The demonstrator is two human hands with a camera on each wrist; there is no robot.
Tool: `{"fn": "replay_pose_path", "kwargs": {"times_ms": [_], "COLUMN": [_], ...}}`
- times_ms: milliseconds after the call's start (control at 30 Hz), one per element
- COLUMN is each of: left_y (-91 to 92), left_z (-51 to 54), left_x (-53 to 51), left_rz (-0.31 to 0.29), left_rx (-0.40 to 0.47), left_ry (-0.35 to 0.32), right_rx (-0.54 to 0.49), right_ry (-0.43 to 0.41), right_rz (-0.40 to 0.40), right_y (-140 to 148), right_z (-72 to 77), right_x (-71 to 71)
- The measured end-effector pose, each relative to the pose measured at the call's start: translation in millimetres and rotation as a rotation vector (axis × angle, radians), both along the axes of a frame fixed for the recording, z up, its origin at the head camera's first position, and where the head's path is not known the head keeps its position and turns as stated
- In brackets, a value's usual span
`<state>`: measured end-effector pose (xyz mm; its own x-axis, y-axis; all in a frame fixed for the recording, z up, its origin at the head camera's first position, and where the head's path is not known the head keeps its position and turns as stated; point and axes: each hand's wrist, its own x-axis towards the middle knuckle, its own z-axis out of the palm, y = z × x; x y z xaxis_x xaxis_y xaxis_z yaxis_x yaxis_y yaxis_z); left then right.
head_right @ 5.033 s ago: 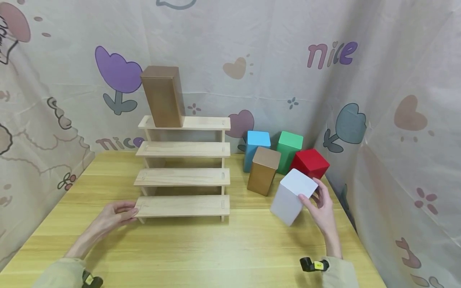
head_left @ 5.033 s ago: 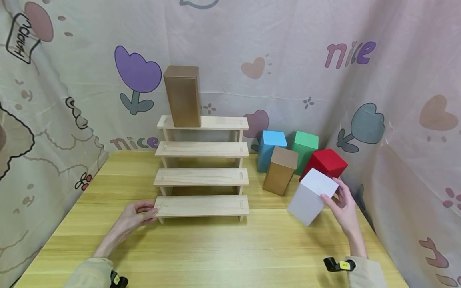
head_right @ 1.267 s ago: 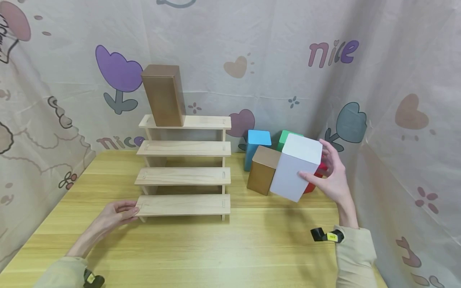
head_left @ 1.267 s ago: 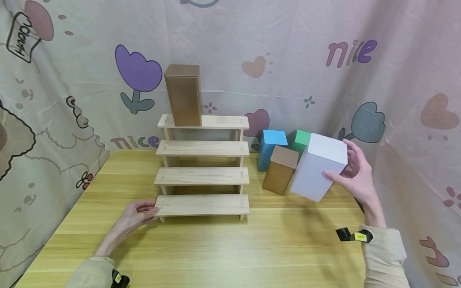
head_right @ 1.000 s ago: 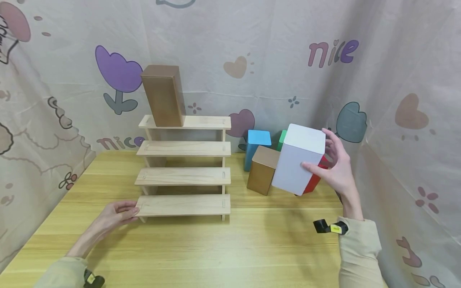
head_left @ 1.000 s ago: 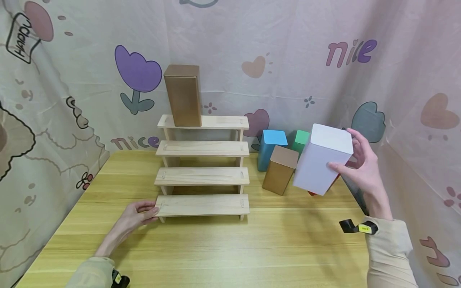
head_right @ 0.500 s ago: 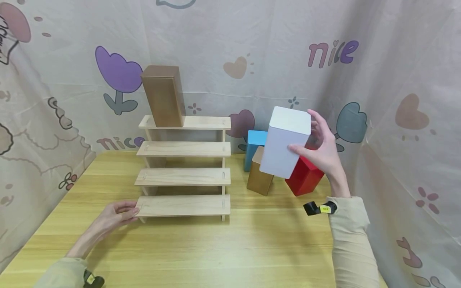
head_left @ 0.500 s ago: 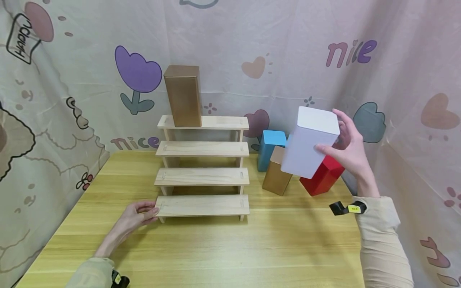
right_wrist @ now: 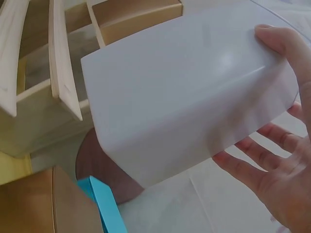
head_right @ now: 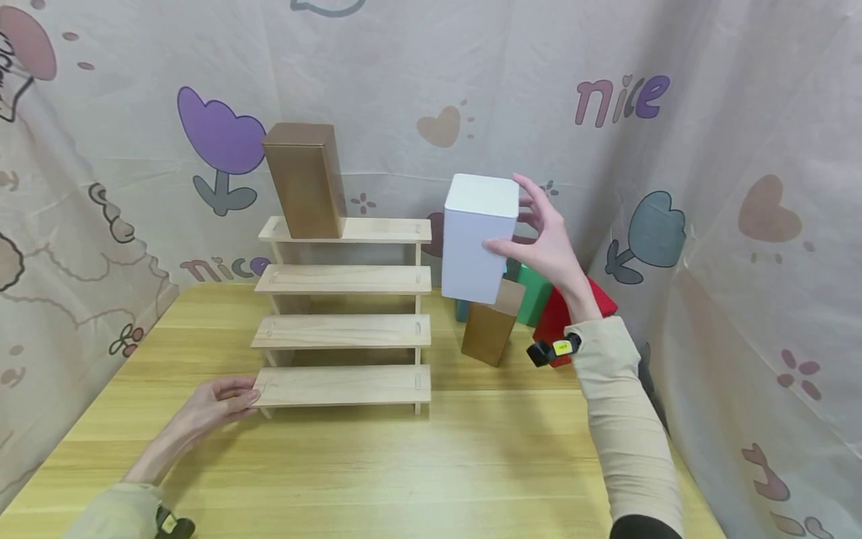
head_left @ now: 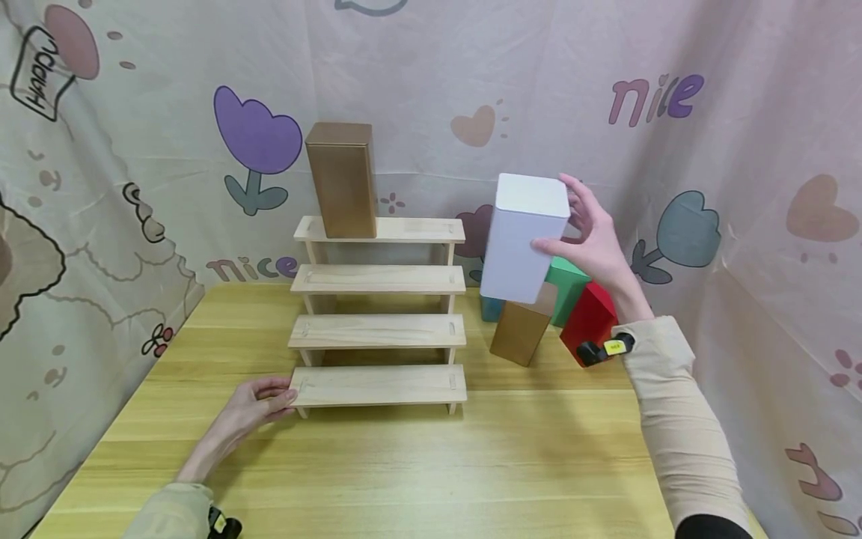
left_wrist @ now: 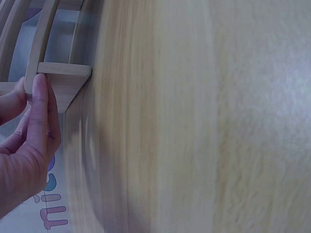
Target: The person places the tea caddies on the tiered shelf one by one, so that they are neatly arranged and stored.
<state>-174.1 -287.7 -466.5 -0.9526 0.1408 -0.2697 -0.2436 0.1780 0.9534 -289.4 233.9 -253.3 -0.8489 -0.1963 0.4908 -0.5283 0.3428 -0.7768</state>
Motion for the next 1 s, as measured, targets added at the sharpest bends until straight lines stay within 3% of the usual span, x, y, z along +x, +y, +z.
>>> {"fn": "replay_pose_path", "kwargs": {"times_ms": [300, 633, 1000], "left_y": [-0.6, 0.0, 0.9], "left_z": [-1.4, -2.0, -0.8], "left_x": [0.9, 0.1, 0.2], "left_rz": [0.002, 0.001, 0.002], "left_rx": [-0.005, 0.003, 0.002], "left_ry": [0.002, 0.017, 0.026], "right_rx": [0.006, 0.003, -0.097], "right_ry": [-0.009, -0.023, -0.067], "right_rz": [0.074, 0.096, 0.139], "right_y": [-38, -69, -94], "right_z": [8.0, 18.6, 27.4], "right_x": [-27.5, -49.0, -66.9]}}
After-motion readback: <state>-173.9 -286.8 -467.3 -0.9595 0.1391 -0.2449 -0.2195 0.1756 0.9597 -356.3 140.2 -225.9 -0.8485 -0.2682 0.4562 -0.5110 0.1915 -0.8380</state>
